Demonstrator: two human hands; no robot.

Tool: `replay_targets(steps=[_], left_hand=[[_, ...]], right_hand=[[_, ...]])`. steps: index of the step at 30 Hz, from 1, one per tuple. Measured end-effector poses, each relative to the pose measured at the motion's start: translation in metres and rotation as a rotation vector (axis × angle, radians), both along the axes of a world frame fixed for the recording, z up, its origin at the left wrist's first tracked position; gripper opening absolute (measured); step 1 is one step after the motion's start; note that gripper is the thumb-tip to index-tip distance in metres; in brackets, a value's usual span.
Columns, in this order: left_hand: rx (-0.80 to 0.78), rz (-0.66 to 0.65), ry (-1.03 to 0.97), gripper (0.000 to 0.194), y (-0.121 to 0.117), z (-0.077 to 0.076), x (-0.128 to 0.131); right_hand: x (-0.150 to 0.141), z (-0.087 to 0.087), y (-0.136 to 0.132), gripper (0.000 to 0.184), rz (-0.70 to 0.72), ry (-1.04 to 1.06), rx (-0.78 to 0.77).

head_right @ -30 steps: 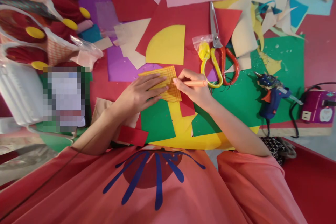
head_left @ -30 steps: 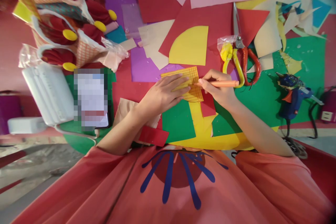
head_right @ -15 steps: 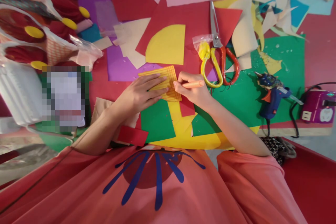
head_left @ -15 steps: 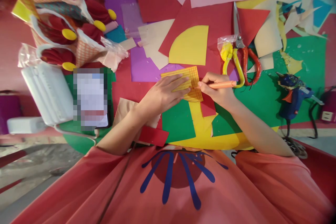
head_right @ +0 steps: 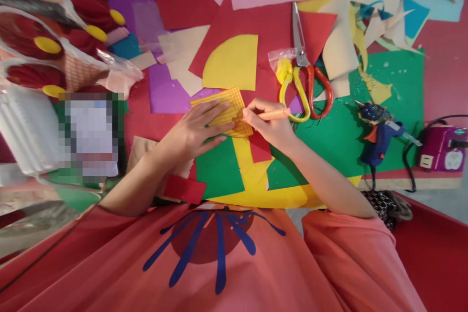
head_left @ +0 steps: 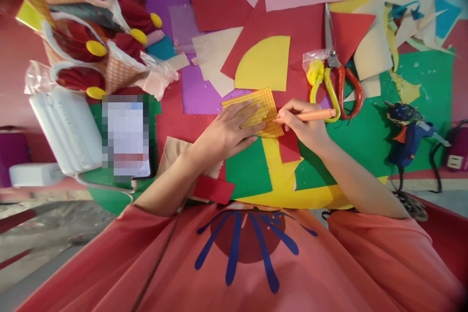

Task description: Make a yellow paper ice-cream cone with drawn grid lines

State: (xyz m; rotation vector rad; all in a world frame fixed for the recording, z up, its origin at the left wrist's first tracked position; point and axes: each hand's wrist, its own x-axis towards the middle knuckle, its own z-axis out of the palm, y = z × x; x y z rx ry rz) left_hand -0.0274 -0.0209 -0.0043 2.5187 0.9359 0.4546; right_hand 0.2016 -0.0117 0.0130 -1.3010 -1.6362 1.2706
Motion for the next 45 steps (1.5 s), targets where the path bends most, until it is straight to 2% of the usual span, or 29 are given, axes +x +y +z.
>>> replay_targets(steps=[13, 17, 23, 32, 45], left_hand=[[-0.016, -0.021, 0.004, 0.028, -0.0019, 0.0067, 0.0011], [-0.001, -0.019, -0.011, 0.029, -0.0022, 0.0062, 0.0011], [-0.002, -0.022, -0.004, 0.029, -0.0018, 0.006, 0.0011], [-0.016, -0.014, -0.004, 0.029, -0.0016, 0.0062, 0.0008], [0.023, -0.017, -0.032, 0.03, -0.0017, 0.0021, 0.0008]], right_hand=[[-0.0019, 0.0006, -0.002, 0.033, 0.072, -0.159, 0.12], [-0.0023, 0.001, -0.0018, 0.032, 0.074, -0.147, 0.096], [-0.0026, 0.0034, -0.0009, 0.028, 0.06, -0.039, -0.063], [-0.0035, 0.0008, -0.0023, 0.03, 0.045, -0.123, 0.059], [-0.0035, 0.0003, -0.0024, 0.031, 0.134, -0.153, 0.069]])
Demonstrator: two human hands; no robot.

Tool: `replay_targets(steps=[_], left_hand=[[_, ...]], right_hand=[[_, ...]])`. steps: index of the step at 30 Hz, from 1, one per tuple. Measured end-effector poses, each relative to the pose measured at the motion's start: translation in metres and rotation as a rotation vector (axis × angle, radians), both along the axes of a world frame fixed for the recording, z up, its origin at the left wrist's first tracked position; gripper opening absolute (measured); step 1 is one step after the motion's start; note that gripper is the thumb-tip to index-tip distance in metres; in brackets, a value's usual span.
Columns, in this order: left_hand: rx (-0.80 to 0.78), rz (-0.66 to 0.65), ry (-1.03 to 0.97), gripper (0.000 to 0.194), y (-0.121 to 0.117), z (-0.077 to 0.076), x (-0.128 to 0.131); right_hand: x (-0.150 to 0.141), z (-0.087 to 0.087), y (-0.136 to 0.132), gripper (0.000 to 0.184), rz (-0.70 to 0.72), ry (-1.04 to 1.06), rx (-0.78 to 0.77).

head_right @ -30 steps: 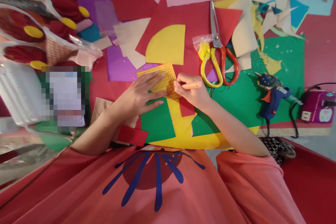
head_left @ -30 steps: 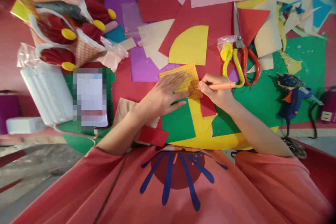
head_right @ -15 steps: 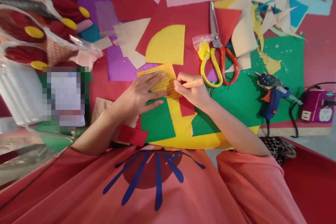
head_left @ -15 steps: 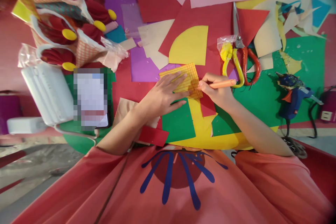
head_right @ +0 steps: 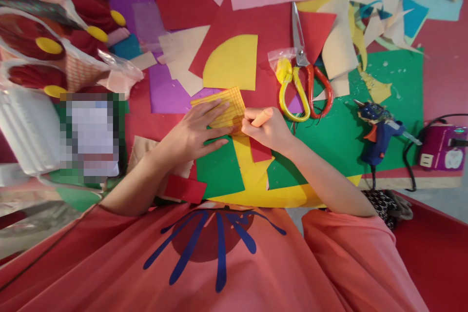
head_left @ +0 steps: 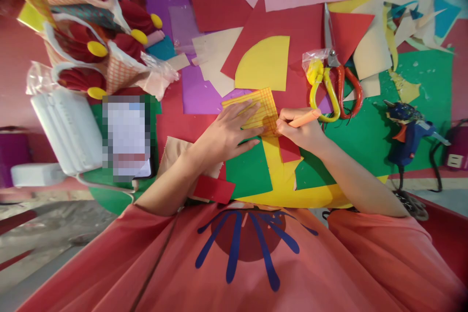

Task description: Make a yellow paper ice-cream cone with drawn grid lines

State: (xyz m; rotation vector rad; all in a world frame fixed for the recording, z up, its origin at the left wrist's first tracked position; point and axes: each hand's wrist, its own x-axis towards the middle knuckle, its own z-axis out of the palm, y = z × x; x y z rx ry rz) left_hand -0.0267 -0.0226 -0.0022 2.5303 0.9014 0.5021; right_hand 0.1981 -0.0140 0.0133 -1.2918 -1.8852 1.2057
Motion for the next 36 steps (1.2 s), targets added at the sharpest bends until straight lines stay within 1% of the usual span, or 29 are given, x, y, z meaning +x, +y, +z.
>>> replay_targets(steps=[3, 6, 9, 12, 14, 18, 20, 24, 30, 36], left_hand=[[0.005, 0.005, 0.005, 0.03, -0.0004, 0.0003, 0.0002], [-0.005, 0.001, 0.018, 0.029, -0.0006, 0.001, 0.0], [-0.019, 0.0, 0.025, 0.03, 0.0002, 0.001, -0.0011], [-0.018, -0.024, 0.021, 0.031, 0.0018, 0.0012, -0.0018], [-0.006, -0.08, 0.004, 0.033, 0.0024, 0.0022, -0.0012], [0.005, -0.237, -0.003, 0.037, 0.0003, 0.0052, 0.0021], [-0.013, -0.271, 0.018, 0.038, -0.0016, 0.0061, 0.0034], [-0.051, -0.265, 0.043, 0.042, -0.0042, 0.0061, 0.0037], [-0.081, -0.264, 0.024, 0.042, -0.0043, 0.0063, 0.0032], [-0.089, -0.267, 0.026, 0.04, -0.0036, 0.0075, 0.0037]], right_hand=[[0.0013, 0.0004, 0.0015, 0.027, 0.004, 0.087, -0.084], [0.0028, 0.0017, 0.0033, 0.024, -0.073, 0.248, -0.159], [0.0037, 0.0001, 0.0039, 0.028, -0.134, 0.351, -0.158], [0.0043, -0.0029, 0.0029, 0.031, -0.163, 0.397, -0.152], [0.0047, -0.0035, 0.002, 0.027, -0.177, 0.361, -0.12], [0.0051, -0.0016, 0.001, 0.024, -0.168, 0.233, -0.028], [0.0049, -0.0009, 0.0013, 0.025, -0.166, 0.177, 0.013], [0.0038, -0.0001, 0.0028, 0.028, -0.175, 0.083, 0.071], [0.0028, 0.0013, 0.0048, 0.03, -0.153, 0.024, 0.048], [0.0023, -0.0027, 0.0053, 0.03, -0.15, -0.009, 0.086]])
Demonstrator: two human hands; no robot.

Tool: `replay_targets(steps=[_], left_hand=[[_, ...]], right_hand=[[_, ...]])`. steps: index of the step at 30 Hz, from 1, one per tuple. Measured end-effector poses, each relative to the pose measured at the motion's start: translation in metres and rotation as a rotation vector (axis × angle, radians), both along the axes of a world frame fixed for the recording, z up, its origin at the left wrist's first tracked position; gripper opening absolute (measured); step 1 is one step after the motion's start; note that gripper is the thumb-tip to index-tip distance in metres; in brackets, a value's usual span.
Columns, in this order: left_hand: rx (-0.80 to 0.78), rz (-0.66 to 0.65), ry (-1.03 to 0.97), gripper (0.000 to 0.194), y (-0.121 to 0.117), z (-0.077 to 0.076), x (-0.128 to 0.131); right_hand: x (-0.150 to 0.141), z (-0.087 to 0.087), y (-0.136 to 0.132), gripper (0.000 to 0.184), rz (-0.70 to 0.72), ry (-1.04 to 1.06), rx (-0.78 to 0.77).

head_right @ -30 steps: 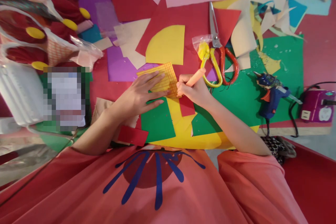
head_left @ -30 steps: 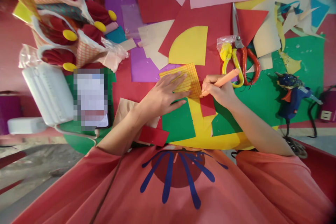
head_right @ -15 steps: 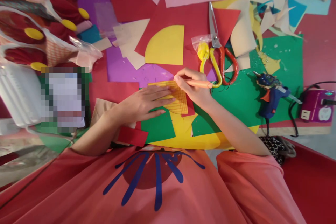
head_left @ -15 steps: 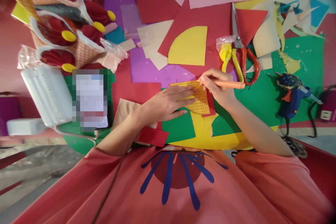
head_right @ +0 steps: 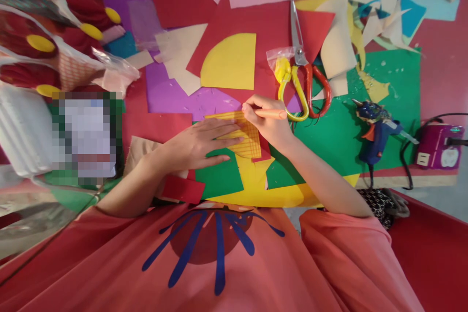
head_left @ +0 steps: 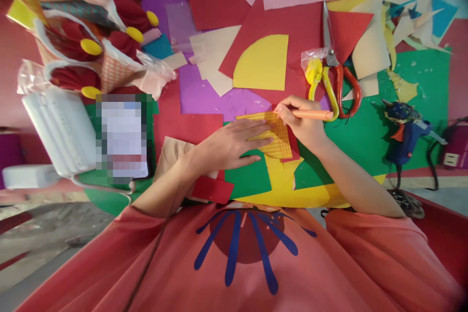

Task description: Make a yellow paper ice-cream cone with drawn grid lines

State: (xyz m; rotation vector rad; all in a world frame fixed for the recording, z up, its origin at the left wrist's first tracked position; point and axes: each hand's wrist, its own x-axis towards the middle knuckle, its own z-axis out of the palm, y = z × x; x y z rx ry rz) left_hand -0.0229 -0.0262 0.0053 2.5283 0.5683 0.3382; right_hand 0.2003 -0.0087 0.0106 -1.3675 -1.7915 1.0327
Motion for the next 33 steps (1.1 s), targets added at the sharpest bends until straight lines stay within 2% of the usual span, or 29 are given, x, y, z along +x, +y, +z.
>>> replay_targets(steps=[7, 12, 17, 22, 28, 33], left_hand=[[0.006, 0.002, -0.002, 0.039, 0.0001, 0.0002, 0.0002], [0.027, -0.001, -0.008, 0.038, 0.0, -0.0001, 0.0006], [0.004, 0.013, -0.012, 0.038, -0.0007, -0.0015, 0.0008], [0.007, 0.025, 0.001, 0.038, -0.0006, -0.001, 0.0016], [0.032, 0.044, -0.059, 0.036, -0.0001, -0.0012, 0.0009], [0.034, 0.113, -0.04, 0.035, 0.0025, -0.0045, -0.0026]], right_hand=[[0.0011, -0.0012, 0.0007, 0.031, 0.058, 0.043, -0.031], [0.0005, -0.0013, 0.0006, 0.03, 0.006, 0.022, -0.028], [0.0007, -0.003, 0.0003, 0.031, 0.017, -0.004, -0.01], [0.0009, -0.0002, 0.0007, 0.03, 0.066, 0.043, -0.089], [0.0018, -0.0002, -0.0024, 0.03, -0.049, 0.247, -0.106], [0.0025, -0.0034, -0.0045, 0.037, -0.081, 0.28, -0.102]])
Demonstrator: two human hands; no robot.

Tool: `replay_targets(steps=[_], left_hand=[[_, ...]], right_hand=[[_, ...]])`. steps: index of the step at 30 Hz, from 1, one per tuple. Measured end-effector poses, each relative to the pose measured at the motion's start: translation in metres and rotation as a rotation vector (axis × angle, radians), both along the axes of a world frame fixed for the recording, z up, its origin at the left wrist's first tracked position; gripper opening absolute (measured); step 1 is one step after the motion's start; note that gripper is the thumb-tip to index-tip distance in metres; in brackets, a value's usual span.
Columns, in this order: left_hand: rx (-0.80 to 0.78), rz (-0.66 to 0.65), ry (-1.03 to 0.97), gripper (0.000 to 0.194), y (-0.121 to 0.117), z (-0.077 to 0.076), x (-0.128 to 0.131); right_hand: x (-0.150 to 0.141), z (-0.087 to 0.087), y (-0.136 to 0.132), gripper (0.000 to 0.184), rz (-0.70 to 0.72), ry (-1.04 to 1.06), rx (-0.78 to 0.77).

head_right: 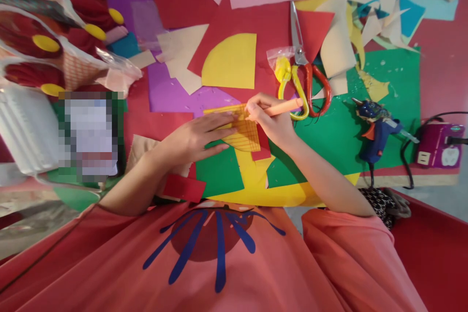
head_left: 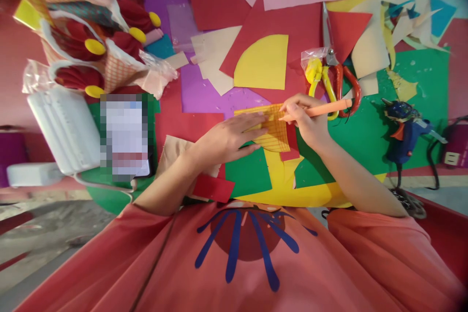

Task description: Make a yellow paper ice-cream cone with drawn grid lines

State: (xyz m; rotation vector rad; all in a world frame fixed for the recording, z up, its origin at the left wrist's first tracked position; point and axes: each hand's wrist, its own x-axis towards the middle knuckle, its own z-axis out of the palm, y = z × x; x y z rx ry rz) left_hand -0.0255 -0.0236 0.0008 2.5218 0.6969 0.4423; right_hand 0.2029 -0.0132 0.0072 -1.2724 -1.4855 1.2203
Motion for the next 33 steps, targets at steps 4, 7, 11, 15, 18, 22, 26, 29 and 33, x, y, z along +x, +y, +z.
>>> replay_targets(steps=[4, 7, 11, 15, 18, 22, 26, 29, 33], left_hand=[[0.006, 0.029, -0.019, 0.036, 0.0023, -0.004, -0.0017], [0.005, 0.032, -0.039, 0.038, 0.0023, -0.005, -0.0015], [-0.009, 0.039, -0.031, 0.037, 0.0014, -0.0036, -0.0011], [-0.026, 0.04, -0.023, 0.037, 0.0014, -0.0028, -0.0013], [-0.024, 0.044, -0.02, 0.038, 0.0012, -0.0028, -0.0015], [-0.005, 0.043, -0.023, 0.038, 0.0012, -0.0036, -0.0012], [-0.016, 0.036, -0.033, 0.037, 0.002, -0.0048, -0.0008], [-0.011, 0.048, -0.025, 0.035, 0.0033, -0.0044, -0.0011], [-0.003, 0.089, -0.005, 0.036, 0.0051, -0.0022, -0.0024]], right_hand=[[-0.0003, 0.0015, 0.0008, 0.027, 0.027, -0.074, 0.051], [-0.0021, 0.004, 0.0017, 0.024, 0.047, -0.13, 0.054], [-0.0046, 0.0046, 0.0026, 0.026, 0.046, -0.192, 0.065], [-0.005, 0.0024, 0.0031, 0.028, 0.043, -0.211, 0.064], [-0.0043, 0.0019, 0.0033, 0.029, 0.054, -0.218, 0.059], [-0.003, 0.0028, 0.0039, 0.031, 0.107, -0.205, 0.059], [-0.0022, 0.0016, 0.0041, 0.035, 0.083, -0.102, 0.027], [-0.0015, -0.0001, 0.0033, 0.034, 0.034, 0.0, 0.01], [-0.0004, 0.0002, 0.0027, 0.021, 0.058, 0.004, 0.06]])
